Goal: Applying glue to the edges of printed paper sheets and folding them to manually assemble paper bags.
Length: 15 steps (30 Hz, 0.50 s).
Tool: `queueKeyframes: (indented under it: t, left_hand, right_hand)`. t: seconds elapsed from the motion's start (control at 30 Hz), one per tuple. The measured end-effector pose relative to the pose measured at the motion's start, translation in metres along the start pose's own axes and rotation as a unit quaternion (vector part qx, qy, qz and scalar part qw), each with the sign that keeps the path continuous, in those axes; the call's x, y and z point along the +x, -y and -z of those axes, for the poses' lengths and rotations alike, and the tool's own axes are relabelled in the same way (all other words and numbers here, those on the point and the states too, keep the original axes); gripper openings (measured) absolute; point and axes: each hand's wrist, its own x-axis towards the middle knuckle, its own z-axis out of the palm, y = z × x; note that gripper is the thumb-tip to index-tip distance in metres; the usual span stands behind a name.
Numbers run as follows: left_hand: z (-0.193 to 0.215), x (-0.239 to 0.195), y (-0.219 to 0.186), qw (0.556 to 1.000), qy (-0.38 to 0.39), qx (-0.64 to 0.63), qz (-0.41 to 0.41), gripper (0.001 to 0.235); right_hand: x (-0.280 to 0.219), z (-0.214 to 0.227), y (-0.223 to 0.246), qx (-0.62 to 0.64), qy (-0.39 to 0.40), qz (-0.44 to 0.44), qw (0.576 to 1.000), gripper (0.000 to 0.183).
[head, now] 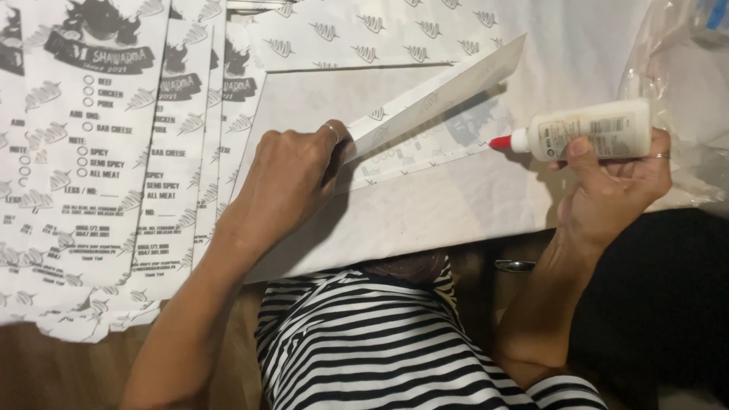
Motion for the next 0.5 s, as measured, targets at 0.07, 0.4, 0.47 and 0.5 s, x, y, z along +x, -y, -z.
queueKeyframes:
  t: [0.07, 0.4, 0.47, 0.5]
  left_hand:
    - [0.008, 0.005, 0.0, 0.999, 0.02, -0.02, 0.026, 0.017]
    - [0.03, 0.024, 0.011, 0.98, 0.03, -0.175, 0.089, 0.019]
    - [0.023, 0.024, 0.022, 0.983, 0.033, -0.163, 0.081, 0.022]
    - [0.019, 0.025, 0.027, 0.985, 0.041, -0.152, 0.067, 0.025]
  right_hand:
    - [-0.006, -0.008, -0.006, 0.013, 0.027, 0.005, 1.0, 0.03]
    - [-0.055, -0.097, 0.016, 0.133, 0.102, -0.043, 0.985, 0.045]
    - [-0.062, -0.106, 0.026, 0.122, 0.144, -0.047, 0.981, 0.04]
    - [-0.066, -0.109, 0.031, 0.105, 0.18, -0.049, 0.977, 0.037]
